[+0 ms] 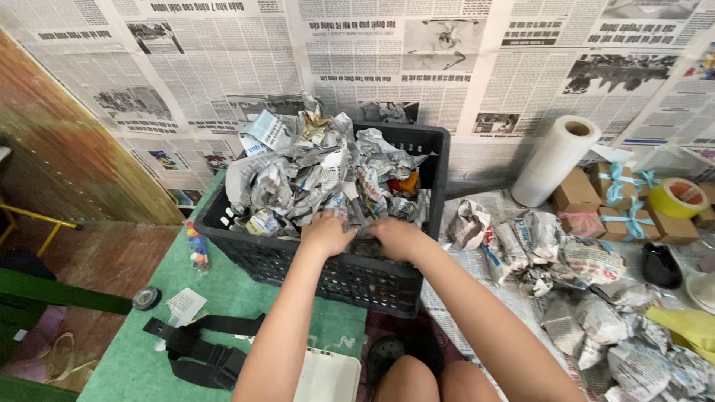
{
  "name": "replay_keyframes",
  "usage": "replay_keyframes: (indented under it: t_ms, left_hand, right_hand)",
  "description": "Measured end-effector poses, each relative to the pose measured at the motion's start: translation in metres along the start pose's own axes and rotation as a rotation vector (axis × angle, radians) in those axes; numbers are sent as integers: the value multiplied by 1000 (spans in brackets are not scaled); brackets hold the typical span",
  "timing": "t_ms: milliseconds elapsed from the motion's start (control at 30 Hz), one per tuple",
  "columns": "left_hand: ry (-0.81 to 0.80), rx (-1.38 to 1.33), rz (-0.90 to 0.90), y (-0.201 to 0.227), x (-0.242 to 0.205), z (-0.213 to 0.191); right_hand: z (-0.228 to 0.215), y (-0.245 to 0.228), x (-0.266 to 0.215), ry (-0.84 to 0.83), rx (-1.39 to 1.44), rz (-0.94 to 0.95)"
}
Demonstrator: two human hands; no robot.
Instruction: The person wraps small ceramic items, including a cup and a saucer, using newspaper. They fold the paper around each item and place the wrapped bundles on the table.
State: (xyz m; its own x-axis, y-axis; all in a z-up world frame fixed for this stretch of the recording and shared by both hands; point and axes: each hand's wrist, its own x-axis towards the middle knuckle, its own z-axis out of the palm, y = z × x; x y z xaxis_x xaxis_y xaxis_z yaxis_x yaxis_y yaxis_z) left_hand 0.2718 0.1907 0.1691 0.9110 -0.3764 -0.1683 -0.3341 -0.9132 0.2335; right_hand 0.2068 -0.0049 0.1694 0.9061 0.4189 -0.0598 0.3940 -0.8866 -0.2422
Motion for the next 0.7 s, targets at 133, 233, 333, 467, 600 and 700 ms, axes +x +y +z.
replay_keyframes:
  t_ms: [133, 233, 333, 467, 600, 700]
  left_hand:
    - [-107, 26, -207, -23, 17, 6]
    - [-47, 21, -281, -25, 16, 6]
    - [62, 36, -298, -21, 10, 6]
    - [2, 6, -270, -17, 8, 4]
    - [-74, 21, -222, -19, 7, 3]
    - [-119, 48, -177, -16, 9, -1]
  right_hand:
    - [13, 14, 35, -372, -14, 275]
    - [11, 23, 41, -439, -103, 487]
    - [14, 40, 51, -357, -18, 494]
    - [42, 64, 75, -213, 152, 306]
    - [60, 74, 85, -87, 302, 429]
    - [50, 75, 82, -41, 218, 517]
